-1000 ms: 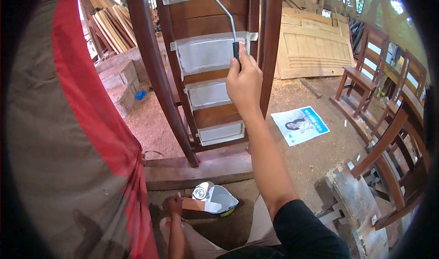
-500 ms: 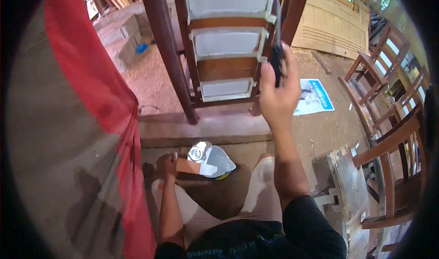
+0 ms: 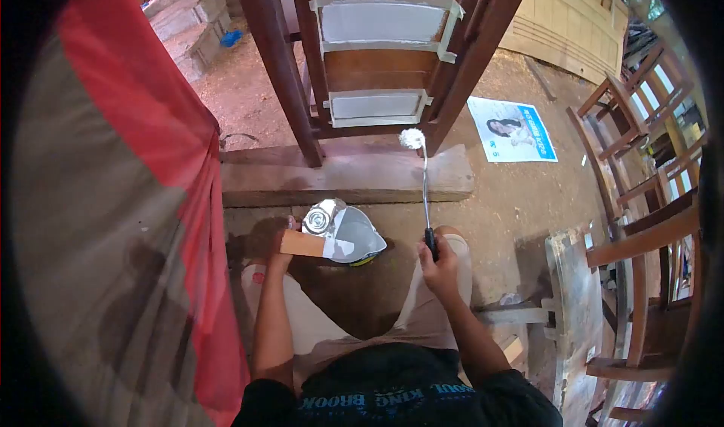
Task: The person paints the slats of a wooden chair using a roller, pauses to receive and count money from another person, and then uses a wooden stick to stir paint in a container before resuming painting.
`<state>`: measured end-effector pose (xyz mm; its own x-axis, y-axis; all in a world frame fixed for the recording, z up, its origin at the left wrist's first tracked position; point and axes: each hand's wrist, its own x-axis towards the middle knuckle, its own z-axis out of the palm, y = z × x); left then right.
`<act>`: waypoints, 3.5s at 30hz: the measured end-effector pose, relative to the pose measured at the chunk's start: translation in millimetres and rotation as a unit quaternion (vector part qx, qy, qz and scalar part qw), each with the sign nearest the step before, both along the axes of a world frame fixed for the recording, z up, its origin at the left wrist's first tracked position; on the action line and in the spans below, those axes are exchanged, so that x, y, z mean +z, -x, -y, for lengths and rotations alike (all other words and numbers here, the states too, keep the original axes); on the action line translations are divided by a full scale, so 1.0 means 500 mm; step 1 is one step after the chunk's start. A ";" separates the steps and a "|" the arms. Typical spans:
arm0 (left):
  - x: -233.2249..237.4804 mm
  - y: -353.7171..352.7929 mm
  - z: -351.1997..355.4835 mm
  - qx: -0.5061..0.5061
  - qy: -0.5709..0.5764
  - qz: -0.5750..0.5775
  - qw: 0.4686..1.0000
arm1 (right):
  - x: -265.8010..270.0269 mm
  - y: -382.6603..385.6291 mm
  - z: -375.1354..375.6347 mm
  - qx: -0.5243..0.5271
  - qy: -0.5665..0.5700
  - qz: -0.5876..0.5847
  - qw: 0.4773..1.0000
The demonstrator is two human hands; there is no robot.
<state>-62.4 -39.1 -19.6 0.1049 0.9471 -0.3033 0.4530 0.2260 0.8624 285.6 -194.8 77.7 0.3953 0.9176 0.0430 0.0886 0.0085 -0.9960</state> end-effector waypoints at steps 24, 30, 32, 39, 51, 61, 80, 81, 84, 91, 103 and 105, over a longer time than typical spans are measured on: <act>-0.020 -0.205 0.200 0.293 -0.031 0.339 0.893 | -0.053 -0.186 0.061 0.242 0.204 -0.287 0.904; -0.069 -0.159 0.115 0.277 0.023 0.368 0.887 | -0.056 -0.202 0.075 0.256 0.197 -0.388 0.863; -0.047 -0.161 0.115 0.247 0.021 0.323 0.913 | -0.066 -0.208 0.078 0.263 0.196 -0.378 0.866; -0.024 -0.184 0.105 0.288 -0.015 0.274 0.917 | -0.087 -0.226 0.074 0.303 0.182 -0.399 0.846; 0.010 -0.193 0.171 0.344 -0.015 0.160 0.925 | 0.147 -0.207 0.143 0.224 0.271 -0.358 0.865; 0.479 -0.311 0.132 0.229 0.021 -0.024 0.973 | 0.300 -0.119 0.160 0.140 0.129 -0.568 0.801; 1.056 -0.342 0.196 -0.116 -0.036 -0.056 0.991 | 0.778 0.112 0.593 -0.298 0.219 -0.098 0.924; 1.065 -0.347 0.205 -0.137 -0.069 -0.047 0.987 | 0.798 0.137 0.628 -0.316 0.224 -0.076 0.919; 1.136 -0.349 0.224 -0.149 -0.153 0.027 0.976 | 0.881 0.187 0.664 -0.338 0.303 -0.013 0.891; 1.206 -0.385 0.317 -0.283 -0.073 0.115 0.949 | 1.095 0.348 0.726 -0.394 0.313 0.029 0.864; 1.183 -0.487 0.586 -0.468 0.017 0.130 0.874 | 1.194 0.475 0.913 -0.547 0.370 0.016 0.751; 1.156 -0.501 0.642 -0.500 0.007 0.132 0.856 | 1.206 0.485 0.960 -0.563 0.362 0.015 0.743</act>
